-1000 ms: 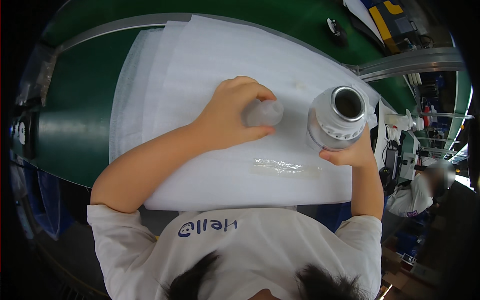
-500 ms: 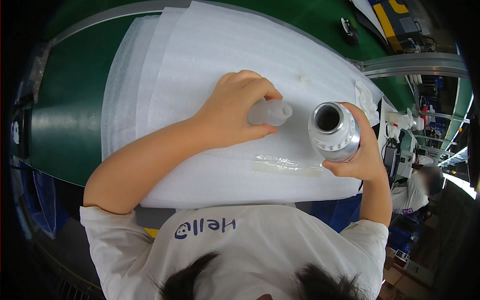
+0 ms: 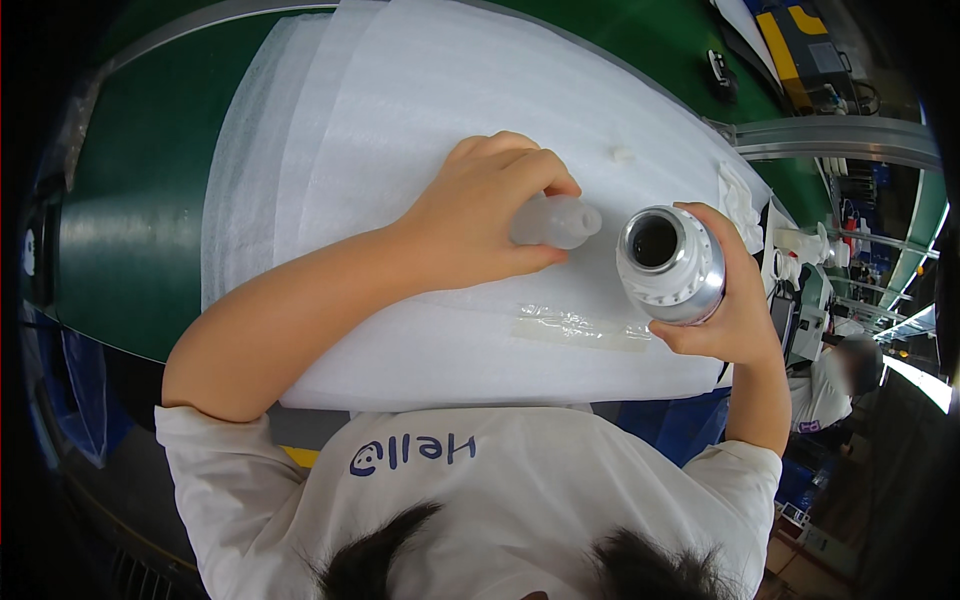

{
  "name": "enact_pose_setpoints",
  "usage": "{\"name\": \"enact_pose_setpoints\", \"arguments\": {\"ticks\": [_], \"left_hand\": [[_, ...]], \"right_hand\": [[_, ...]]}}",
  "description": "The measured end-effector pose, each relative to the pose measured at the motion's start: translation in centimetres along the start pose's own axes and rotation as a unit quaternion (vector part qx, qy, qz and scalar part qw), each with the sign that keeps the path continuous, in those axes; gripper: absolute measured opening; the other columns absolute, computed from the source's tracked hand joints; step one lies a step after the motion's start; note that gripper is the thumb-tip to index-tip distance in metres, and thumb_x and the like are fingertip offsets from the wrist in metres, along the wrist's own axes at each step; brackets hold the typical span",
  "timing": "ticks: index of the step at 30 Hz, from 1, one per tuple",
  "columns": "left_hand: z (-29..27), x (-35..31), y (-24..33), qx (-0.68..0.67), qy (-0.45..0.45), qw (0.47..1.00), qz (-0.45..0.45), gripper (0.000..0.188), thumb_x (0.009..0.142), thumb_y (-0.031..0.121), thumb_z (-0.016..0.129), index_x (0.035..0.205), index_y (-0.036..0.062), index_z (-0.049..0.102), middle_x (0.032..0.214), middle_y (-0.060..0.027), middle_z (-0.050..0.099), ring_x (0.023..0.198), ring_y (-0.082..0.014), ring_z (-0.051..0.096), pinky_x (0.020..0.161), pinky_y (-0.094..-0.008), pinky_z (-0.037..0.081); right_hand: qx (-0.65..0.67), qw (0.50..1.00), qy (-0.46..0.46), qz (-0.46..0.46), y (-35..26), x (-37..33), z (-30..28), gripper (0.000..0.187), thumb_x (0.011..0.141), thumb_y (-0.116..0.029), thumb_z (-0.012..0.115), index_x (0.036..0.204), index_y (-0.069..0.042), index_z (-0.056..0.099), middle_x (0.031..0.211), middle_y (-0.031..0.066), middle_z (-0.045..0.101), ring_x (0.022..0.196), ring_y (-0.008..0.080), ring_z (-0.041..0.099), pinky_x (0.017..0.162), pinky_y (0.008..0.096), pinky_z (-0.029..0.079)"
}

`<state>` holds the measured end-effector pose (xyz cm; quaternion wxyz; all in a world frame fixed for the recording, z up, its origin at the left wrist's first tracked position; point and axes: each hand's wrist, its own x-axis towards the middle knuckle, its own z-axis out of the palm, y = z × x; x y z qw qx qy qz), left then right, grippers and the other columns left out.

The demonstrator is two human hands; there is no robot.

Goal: Refilling a small plastic squeeze bottle with liquid from a larger metal container and capping the bottles in an assembly line environment.

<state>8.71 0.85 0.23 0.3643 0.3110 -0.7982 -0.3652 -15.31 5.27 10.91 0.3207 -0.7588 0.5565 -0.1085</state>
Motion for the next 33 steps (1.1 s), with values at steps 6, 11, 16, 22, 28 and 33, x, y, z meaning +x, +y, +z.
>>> {"name": "enact_pose_setpoints", "arguments": {"ticks": [6,11,16,22,28,33], "left_hand": [[0.05,0.01,-0.11,-0.001,-0.002,1.0,-0.003,0.042,0.06,0.018,0.077,0.097,0.0121,0.056,0.101,-0.0053,0.054,0.101,-0.0233,0.047,0.091,-0.0354,0.032],[0.05,0.19,-0.01,0.002,-0.001,1.0,0.002,0.042,0.06,0.017,0.076,0.096,0.0118,0.056,0.099,-0.0049,0.055,0.101,-0.0231,0.048,0.089,-0.0352,0.033],[0.14,0.16,-0.16,-0.006,-0.003,1.0,-0.002,0.042,0.059,0.016,0.076,0.096,0.0113,0.056,0.098,-0.0046,0.055,0.101,-0.0231,0.048,0.089,-0.0353,0.034],[0.33,0.11,-0.19,-0.008,0.006,1.0,0.006,0.041,0.059,0.015,0.076,0.096,0.0111,0.056,0.099,-0.0039,0.056,0.101,-0.0232,0.048,0.088,-0.0352,0.035],[0.33,0.16,-0.23,-0.012,0.007,1.0,0.008,0.041,0.06,0.016,0.076,0.095,0.0111,0.057,0.098,-0.0034,0.056,0.101,-0.0231,0.048,0.088,-0.0354,0.035],[0.49,0.16,-0.27,-0.011,0.013,1.0,0.014,0.041,0.059,0.016,0.077,0.095,0.0107,0.057,0.097,-0.0036,0.056,0.101,-0.0232,0.048,0.088,-0.0354,0.034]], "right_hand": [[0.002,1.0,-0.001,-0.003,-0.01,0.12,0.0,0.089,0.041,-0.019,0.074,0.122,-0.004,0.042,0.117,0.0105,0.05,0.108,0.0238,0.05,0.094,0.035,0.036],[-0.003,1.0,0.011,-0.011,-0.4,0.13,-0.06,0.083,0.044,-0.016,0.075,0.121,-0.006,0.045,0.113,0.0113,0.054,0.104,0.0256,0.054,0.091,0.0324,0.04],[-0.004,1.0,0.014,-0.017,-0.24,0.35,0.07,0.083,0.044,-0.015,0.075,0.121,-0.006,0.045,0.113,0.0115,0.054,0.103,0.0258,0.054,0.09,0.0324,0.041],[-0.002,1.0,0.014,-0.008,-0.29,0.42,0.08,0.082,0.045,-0.014,0.075,0.121,-0.006,0.045,0.113,0.0117,0.054,0.104,0.0258,0.054,0.09,0.0328,0.041],[-0.011,1.0,-0.009,0.004,-0.19,0.53,-0.09,0.088,0.044,-0.016,0.075,0.124,-0.004,0.04,0.113,0.01,0.052,0.104,0.0225,0.051,0.092,0.0335,0.037],[-0.012,1.0,-0.009,0.011,-0.37,0.67,-0.09,0.087,0.045,-0.016,0.075,0.124,-0.004,0.041,0.113,0.0102,0.052,0.104,0.0225,0.051,0.092,0.0336,0.037]]}}
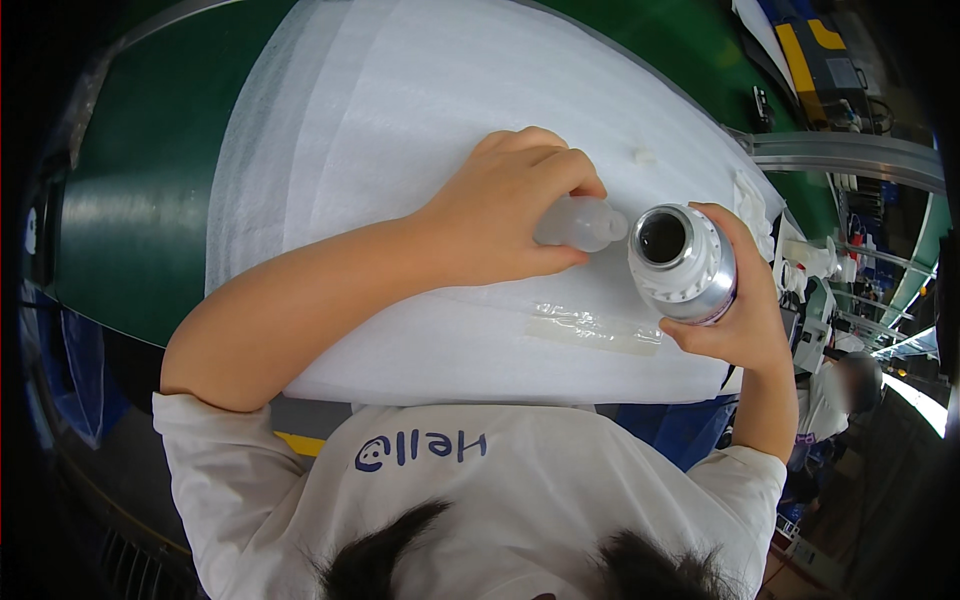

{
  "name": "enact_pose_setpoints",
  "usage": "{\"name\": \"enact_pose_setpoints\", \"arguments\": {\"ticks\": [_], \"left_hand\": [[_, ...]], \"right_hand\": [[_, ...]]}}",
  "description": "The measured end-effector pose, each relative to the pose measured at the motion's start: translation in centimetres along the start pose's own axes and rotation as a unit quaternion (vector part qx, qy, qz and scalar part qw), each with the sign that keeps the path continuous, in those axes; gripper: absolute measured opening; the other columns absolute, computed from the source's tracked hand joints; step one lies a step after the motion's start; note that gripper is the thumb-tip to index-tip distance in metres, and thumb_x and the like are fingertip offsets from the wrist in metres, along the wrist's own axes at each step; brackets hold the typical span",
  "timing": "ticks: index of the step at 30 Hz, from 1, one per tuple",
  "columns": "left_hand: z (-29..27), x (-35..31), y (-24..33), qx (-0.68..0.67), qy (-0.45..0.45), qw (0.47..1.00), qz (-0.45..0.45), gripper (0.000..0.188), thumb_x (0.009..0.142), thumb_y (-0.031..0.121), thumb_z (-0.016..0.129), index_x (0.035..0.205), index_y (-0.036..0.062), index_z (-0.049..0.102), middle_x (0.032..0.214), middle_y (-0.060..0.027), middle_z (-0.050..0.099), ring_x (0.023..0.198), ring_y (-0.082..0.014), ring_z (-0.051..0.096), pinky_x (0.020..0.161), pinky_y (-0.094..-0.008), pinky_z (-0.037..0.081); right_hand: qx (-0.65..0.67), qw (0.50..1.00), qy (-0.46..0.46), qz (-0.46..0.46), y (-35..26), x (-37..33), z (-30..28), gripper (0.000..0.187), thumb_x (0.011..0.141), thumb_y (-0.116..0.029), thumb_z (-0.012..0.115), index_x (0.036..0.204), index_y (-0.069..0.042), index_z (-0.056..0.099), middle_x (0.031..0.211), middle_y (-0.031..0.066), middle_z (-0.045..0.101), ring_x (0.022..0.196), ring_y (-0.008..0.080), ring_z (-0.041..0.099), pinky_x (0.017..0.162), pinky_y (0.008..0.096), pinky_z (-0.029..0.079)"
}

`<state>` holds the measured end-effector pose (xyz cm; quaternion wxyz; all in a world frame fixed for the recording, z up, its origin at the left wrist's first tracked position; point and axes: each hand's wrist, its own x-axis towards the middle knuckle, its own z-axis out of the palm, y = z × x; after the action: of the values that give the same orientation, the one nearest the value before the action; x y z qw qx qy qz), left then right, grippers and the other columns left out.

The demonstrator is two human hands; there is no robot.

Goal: Refilling a small plastic squeeze bottle with liquid from a larger metal container and capping the bottles in an assembly line environment.

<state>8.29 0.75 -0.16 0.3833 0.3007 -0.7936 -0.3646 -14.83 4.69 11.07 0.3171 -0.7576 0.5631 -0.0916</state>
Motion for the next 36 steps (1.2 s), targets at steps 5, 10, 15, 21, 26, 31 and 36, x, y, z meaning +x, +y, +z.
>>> {"name": "enact_pose_setpoints", "arguments": {"ticks": [5,10,15,21,26,31,36], "left_hand": [[0.08,0.03,0.11,0.002,0.001,1.0,-0.001,0.04,0.06,0.016,0.077,0.094,0.0107,0.057,0.097,-0.0038,0.056,0.101,-0.0233,0.048,0.088,-0.0357,0.034],[0.03,-0.03,0.0,0.004,-0.006,1.0,-0.003,0.04,0.06,0.017,0.076,0.094,0.0109,0.057,0.097,-0.0033,0.056,0.101,-0.0229,0.048,0.088,-0.036,0.034],[0.01,-0.09,0.01,0.006,-0.004,1.0,0.0,0.04,0.06,0.017,0.076,0.094,0.0113,0.056,0.097,-0.0028,0.056,0.101,-0.0226,0.048,0.089,-0.0361,0.033],[0.12,-0.04,-0.07,0.008,-0.001,1.0,0.004,0.039,0.06,0.017,0.076,0.093,0.0116,0.056,0.097,-0.003,0.056,0.101,-0.0225,0.048,0.088,-0.036,0.033],[0.15,-0.04,-0.1,0.003,0.001,1.0,0.005,0.039,0.06,0.018,0.076,0.093,0.0118,0.056,0.095,-0.0029,0.056,0.099,-0.0224,0.048,0.087,-0.0359,0.034],[0.18,-0.06,-0.2,0.014,0.002,1.0,0.011,0.039,0.06,0.018,0.076,0.093,0.0122,0.056,0.095,-0.0027,0.056,0.099,-0.0222,0.048,0.088,-0.0359,0.033],[0.23,-0.1,-0.26,0.012,0.004,1.0,0.012,0.039,0.06,0.018,0.076,0.093,0.0125,0.056,0.095,-0.0021,0.056,0.099,-0.0219,0.048,0.088,-0.036,0.032]], "right_hand": [[-0.01,1.0,0.003,-0.008,0.05,-0.04,-0.02,0.087,0.045,-0.017,0.075,0.124,-0.004,0.041,0.113,0.0102,0.051,0.104,0.0228,0.051,0.092,0.0338,0.037],[-0.012,1.0,0.001,-0.005,0.01,0.0,-0.14,0.088,0.044,-0.017,0.075,0.125,-0.004,0.04,0.113,0.0106,0.051,0.104,0.0234,0.051,0.093,0.0339,0.037],[-0.024,1.0,-0.005,-0.002,-0.34,0.07,-0.26,0.089,0.044,-0.017,0.075,0.125,-0.003,0.04,0.113,0.0106,0.052,0.104,0.0234,0.051,0.093,0.0339,0.037],[-0.025,1.0,0.0,-0.003,-0.25,0.11,-0.26,0.089,0.045,-0.017,0.075,0.125,-0.003,0.039,0.113,0.0112,0.052,0.104,0.0234,0.051,0.092,0.034,0.037],[-0.032,0.999,-0.001,-0.004,-0.3,0.09,-0.32,0.089,0.045,-0.017,0.075,0.125,-0.003,0.039,0.113,0.0113,0.052,0.104,0.0236,0.051,0.092,0.034,0.037],[-0.036,0.999,0.029,-0.027,-0.05,0.15,-0.16,0.082,0.043,-0.015,0.074,0.12,-0.008,0.046,0.112,0.011,0.055,0.102,0.0262,0.055,0.089,0.0332,0.041],[-0.032,0.999,0.01,-0.02,-0.2,0.16,-0.33,0.085,0.044,-0.016,0.074,0.123,-0.005,0.043,0.114,0.0113,0.053,0.104,0.0252,0.052,0.091,0.0339,0.039]]}}
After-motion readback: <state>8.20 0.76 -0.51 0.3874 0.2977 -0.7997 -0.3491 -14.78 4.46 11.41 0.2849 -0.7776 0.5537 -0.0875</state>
